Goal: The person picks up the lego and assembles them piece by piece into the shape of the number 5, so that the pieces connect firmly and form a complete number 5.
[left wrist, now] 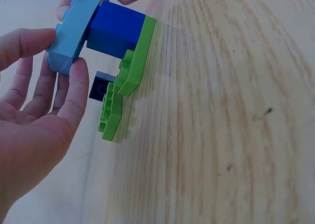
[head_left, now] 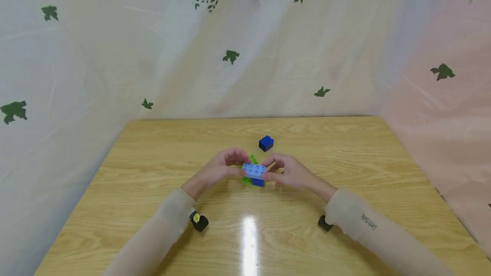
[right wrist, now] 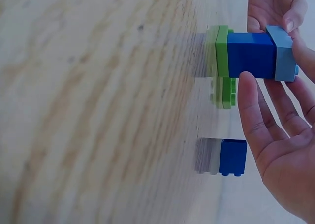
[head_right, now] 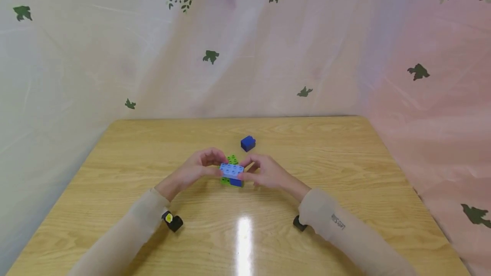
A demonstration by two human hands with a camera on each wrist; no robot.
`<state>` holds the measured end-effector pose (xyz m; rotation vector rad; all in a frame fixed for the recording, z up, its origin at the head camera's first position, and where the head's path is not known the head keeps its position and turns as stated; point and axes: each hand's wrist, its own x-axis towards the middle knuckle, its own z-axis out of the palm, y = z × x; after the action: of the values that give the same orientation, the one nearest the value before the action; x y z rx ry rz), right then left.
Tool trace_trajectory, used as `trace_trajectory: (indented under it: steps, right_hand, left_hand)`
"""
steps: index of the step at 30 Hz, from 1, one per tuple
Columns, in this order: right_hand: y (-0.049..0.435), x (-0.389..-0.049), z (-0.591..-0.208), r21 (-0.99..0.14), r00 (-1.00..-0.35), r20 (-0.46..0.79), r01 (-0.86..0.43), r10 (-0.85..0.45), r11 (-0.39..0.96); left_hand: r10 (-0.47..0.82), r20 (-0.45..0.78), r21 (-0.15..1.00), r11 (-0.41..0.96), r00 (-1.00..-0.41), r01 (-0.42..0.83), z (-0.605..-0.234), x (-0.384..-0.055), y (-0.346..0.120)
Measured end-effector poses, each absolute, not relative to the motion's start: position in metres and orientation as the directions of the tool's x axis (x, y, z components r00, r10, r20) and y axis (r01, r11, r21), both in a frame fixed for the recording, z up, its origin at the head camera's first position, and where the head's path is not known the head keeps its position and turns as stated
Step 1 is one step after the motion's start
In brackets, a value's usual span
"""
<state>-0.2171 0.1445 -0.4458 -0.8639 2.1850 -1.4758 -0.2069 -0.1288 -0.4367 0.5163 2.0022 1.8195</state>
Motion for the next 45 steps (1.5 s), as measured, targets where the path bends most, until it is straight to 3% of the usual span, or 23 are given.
trace_trajectory:
  steps: [14,45]
  right_hand:
    - [0.150,-0.227,-0.441,-0.895,-0.716,0.067,-0.351,-0.695,0.276]
    - [0.145,-0.225,-0.444,-0.916,-0.758,0.011,-0.270,-0.653,0.298]
  left_hand:
    - [0.474,0.004,0.993,0.103,-0.881,0.060,-0.438,-0.203,-0.123]
    - [0.503,-0.001,0.987,0.141,-0.864,0.080,-0.443,-0.209,-0.131]
